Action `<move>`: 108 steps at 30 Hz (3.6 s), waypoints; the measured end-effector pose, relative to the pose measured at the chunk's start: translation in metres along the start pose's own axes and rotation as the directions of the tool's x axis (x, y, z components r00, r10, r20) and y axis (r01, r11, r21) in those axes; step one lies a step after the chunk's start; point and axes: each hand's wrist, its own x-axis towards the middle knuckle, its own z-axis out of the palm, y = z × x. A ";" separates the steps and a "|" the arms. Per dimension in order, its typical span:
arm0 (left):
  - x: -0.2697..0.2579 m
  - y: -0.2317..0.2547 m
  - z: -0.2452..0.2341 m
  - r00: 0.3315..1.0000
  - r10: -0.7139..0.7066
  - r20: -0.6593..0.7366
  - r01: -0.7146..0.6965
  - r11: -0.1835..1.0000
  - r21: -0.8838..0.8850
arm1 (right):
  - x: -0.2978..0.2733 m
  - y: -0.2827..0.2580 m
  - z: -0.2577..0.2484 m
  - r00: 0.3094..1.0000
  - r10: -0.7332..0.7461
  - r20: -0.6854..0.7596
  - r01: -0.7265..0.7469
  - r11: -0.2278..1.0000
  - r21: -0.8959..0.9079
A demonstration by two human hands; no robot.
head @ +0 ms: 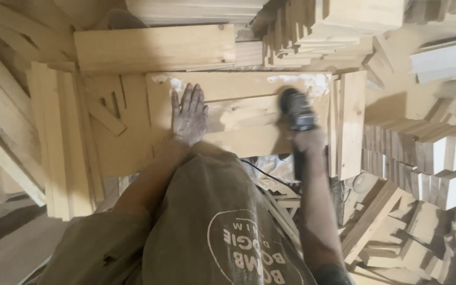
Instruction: Sanding the surface of wooden planks using an angle grinder with a sanding disc attachment.
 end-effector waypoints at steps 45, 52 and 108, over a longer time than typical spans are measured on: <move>0.014 0.003 0.059 0.908 -0.029 -0.418 0.036 0.999 0.009 | -0.075 -0.023 0.063 0.984 0.144 0.103 -0.171 0.924 0.342; 0.010 0.002 0.048 0.874 -0.023 -0.485 0.009 0.999 -0.032 | -0.033 0.031 0.056 0.969 0.245 -0.001 -0.202 0.800 0.564; -0.027 0.044 0.104 0.826 0.264 0.498 0.499 0.066 -0.864 | -0.115 0.034 0.230 0.908 0.373 0.189 -0.179 -0.060 0.982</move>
